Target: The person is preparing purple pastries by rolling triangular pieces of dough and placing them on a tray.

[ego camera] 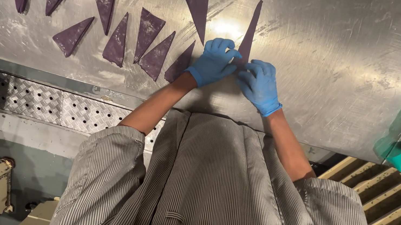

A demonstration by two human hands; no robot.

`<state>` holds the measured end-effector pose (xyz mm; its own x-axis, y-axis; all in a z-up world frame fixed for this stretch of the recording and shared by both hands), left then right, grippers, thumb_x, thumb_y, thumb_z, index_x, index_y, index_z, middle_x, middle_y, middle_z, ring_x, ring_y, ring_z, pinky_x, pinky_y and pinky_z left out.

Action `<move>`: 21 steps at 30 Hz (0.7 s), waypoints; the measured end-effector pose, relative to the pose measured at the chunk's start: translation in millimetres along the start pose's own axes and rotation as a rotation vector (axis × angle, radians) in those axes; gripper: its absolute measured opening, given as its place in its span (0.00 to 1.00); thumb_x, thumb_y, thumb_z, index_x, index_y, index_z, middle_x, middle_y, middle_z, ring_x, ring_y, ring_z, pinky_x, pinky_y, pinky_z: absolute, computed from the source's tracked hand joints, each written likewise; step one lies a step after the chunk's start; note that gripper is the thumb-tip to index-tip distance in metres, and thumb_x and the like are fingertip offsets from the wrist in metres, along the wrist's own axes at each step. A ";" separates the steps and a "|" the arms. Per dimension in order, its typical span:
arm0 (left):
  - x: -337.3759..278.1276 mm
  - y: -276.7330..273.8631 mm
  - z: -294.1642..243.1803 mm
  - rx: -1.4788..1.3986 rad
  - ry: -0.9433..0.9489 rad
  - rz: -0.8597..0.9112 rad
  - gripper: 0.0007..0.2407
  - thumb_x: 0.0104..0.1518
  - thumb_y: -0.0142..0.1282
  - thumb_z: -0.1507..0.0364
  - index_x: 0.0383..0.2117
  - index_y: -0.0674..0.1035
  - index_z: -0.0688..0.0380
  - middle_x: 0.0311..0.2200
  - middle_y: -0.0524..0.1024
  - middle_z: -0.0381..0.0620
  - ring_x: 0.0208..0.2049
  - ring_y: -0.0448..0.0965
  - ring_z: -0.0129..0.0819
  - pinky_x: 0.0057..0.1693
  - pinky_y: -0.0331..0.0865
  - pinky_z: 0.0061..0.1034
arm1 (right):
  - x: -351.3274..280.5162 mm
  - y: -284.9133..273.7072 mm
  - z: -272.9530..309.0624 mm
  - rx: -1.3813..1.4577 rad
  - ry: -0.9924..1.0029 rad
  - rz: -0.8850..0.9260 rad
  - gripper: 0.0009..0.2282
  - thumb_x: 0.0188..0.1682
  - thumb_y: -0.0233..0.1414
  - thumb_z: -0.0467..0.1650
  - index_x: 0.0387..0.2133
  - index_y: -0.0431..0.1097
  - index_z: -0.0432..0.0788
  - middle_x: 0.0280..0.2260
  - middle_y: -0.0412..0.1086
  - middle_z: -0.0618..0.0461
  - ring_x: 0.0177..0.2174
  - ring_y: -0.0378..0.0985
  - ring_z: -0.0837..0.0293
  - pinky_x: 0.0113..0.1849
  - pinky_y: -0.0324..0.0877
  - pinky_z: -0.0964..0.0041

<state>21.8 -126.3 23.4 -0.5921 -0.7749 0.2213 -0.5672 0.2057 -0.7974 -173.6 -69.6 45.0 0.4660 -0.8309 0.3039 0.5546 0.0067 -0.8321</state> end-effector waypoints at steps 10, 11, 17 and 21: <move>-25.8 28.9 9.5 0.044 0.192 -0.034 0.07 0.60 0.61 0.65 0.42 0.80 0.46 0.45 0.72 0.40 0.49 0.71 0.39 0.55 0.66 0.35 | -3.3 1.8 -3.8 -0.098 -0.010 -0.065 0.12 0.49 0.64 0.32 0.45 0.74 0.46 0.47 0.69 0.54 0.50 0.70 0.49 0.52 0.64 0.50; -24.4 28.7 10.2 0.048 0.184 -0.037 0.07 0.60 0.61 0.66 0.42 0.81 0.47 0.44 0.73 0.39 0.48 0.71 0.39 0.54 0.66 0.35 | -0.9 0.3 -2.5 -0.082 -0.006 -0.073 0.14 0.49 0.63 0.32 0.47 0.74 0.44 0.47 0.69 0.53 0.50 0.70 0.49 0.52 0.64 0.50; -20.5 25.0 7.4 0.023 0.168 -0.053 0.09 0.60 0.61 0.67 0.44 0.81 0.47 0.44 0.73 0.40 0.48 0.71 0.39 0.53 0.67 0.35 | 8.1 1.2 -1.5 -0.063 0.007 -0.050 0.12 0.48 0.63 0.31 0.44 0.75 0.44 0.45 0.70 0.52 0.49 0.71 0.49 0.52 0.65 0.51; -21.4 30.0 11.3 -0.007 0.167 -0.107 0.12 0.58 0.63 0.66 0.47 0.80 0.48 0.46 0.70 0.43 0.49 0.71 0.41 0.56 0.68 0.36 | 11.5 -0.6 -1.9 -0.054 0.029 -0.083 0.10 0.48 0.62 0.30 0.42 0.76 0.44 0.45 0.70 0.52 0.49 0.71 0.48 0.51 0.65 0.51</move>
<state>23.9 -110.3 -11.6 -0.6149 -0.6824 0.3953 -0.6355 0.1319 -0.7608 -169.9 -80.2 48.1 0.3993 -0.8434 0.3594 0.5522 -0.0917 -0.8287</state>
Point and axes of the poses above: each hand's wrist, its own x-axis towards the middle knuckle, its own y-axis out of the palm, z = x × y, the point moved 3 cm from there along x, towards the middle knuckle
